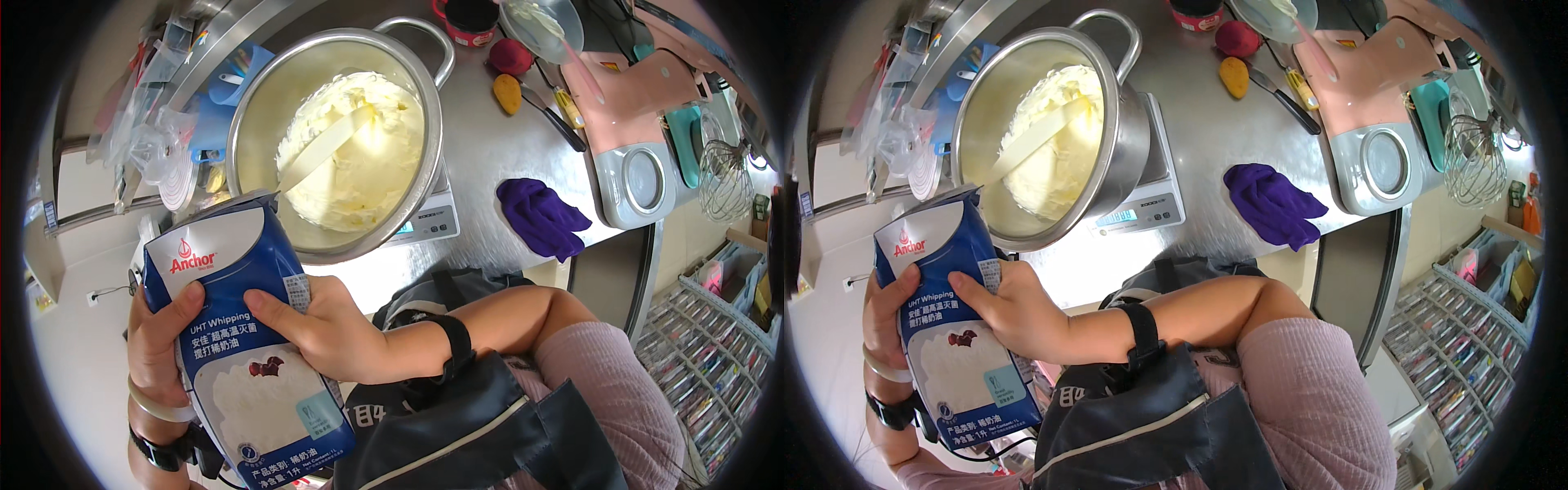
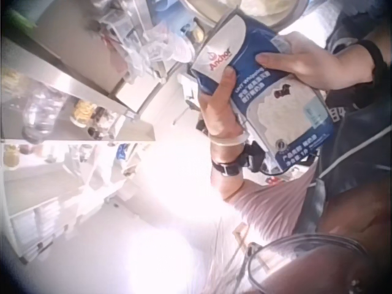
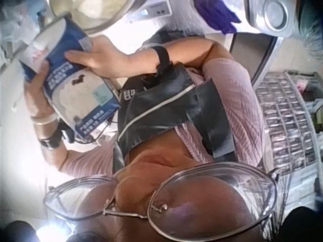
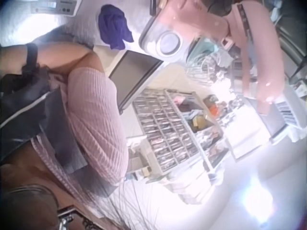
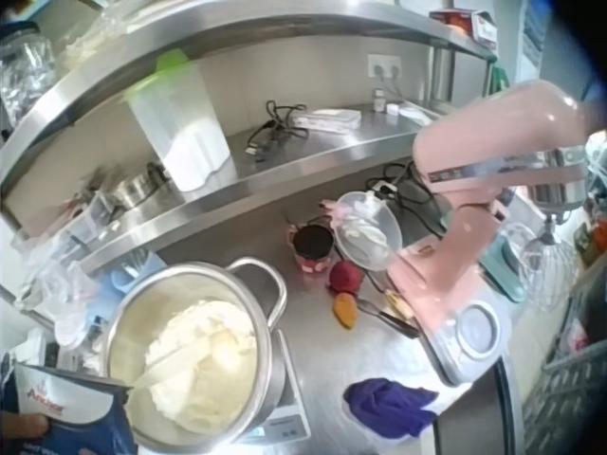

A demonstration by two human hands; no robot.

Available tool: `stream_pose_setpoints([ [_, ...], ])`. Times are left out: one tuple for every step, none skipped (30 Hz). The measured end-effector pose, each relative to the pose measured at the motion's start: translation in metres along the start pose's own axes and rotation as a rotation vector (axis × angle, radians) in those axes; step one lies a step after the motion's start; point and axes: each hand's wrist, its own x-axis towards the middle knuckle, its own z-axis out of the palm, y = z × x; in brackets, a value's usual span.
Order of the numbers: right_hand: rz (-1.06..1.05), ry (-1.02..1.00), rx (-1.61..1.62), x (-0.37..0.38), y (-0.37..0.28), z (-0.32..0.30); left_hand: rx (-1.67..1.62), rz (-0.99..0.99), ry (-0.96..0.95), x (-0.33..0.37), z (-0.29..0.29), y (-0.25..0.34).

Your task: The person wipes a stainless steel workbench with a blue cloth, retrieves a metal pot of cream from a refrigerator, and places it on a digital scale. They then pour liquid cream from two different cartons and add a white powder from a plastic container into the pot while measuring the weight.

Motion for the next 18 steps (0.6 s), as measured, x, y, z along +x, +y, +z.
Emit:
stream_pose_setpoints([
  [-0.011, -0.007, 0.026, 0.000, 0.001, 0.000, 0.022, 0.019, 0.006, -0.001, 0.001, 0.000],
  [-0.008, -0.007, 0.025, 0.000, 0.001, 0.000, 0.019, 0.018, 0.007, -0.001, 0.001, 0.000],
  [0.010, -0.014, 0.050, 0.000, 0.001, 0.000, 0.045, 0.030, 0.022, -0.002, 0.000, -0.001],
  [0.028, -0.021, 0.076, 0.000, 0.000, 0.000, 0.072, 0.042, 0.036, -0.002, 0.000, -0.001],
  [0.030, -0.022, 0.076, 0.000, -0.002, 0.001, 0.071, 0.042, 0.038, -0.005, 0.000, 0.002],
  [0.037, -0.026, 0.100, 0.000, -0.005, 0.002, 0.026, 0.005, 0.051, -0.010, 0.002, 0.007],
  [0.044, -0.030, 0.125, 0.000, -0.009, 0.002, -0.019, -0.033, 0.065, -0.013, 0.002, 0.009],
  [0.042, -0.028, 0.126, 0.001, -0.012, 0.002, -0.017, -0.033, 0.063, -0.017, 0.001, 0.007],
  [0.060, -0.017, 0.163, 0.002, -0.015, 0.002, -0.043, 0.022, 0.012, -0.024, -0.002, 0.003],
  [0.076, -0.006, 0.200, 0.002, -0.017, 0.002, -0.069, 0.078, -0.039, -0.030, -0.005, -0.001],
  [0.073, -0.004, 0.203, 0.002, -0.017, 0.003, -0.004, 0.002, 0.028, -0.033, -0.003, -0.006],
  [0.057, 0.009, 0.255, 0.003, -0.016, 0.004, 0.073, 0.083, -0.007, -0.040, 0.002, -0.013],
  [0.041, 0.022, 0.306, 0.004, -0.016, 0.005, 0.122, 0.072, 0.014, -0.040, 0.007, -0.013],
  [0.034, 0.026, 0.305, 0.006, -0.016, 0.006, 0.172, 0.061, 0.036, -0.038, 0.012, -0.011],
  [-0.009, -0.009, 0.297, 0.007, -0.017, 0.009, 0.140, 0.030, 0.069, -0.040, 0.018, -0.004],
  [-0.053, -0.044, 0.288, 0.008, -0.018, 0.009, 0.108, -0.001, 0.101, -0.039, 0.022, 0.003],
  [-0.009, -0.164, 0.243, 0.010, -0.017, 0.003, 0.078, 0.017, 0.110, -0.035, 0.021, 0.005],
  [-0.006, -0.166, 0.244, 0.006, -0.021, 0.005, 0.077, 0.004, 0.112, -0.034, 0.019, 0.008],
])
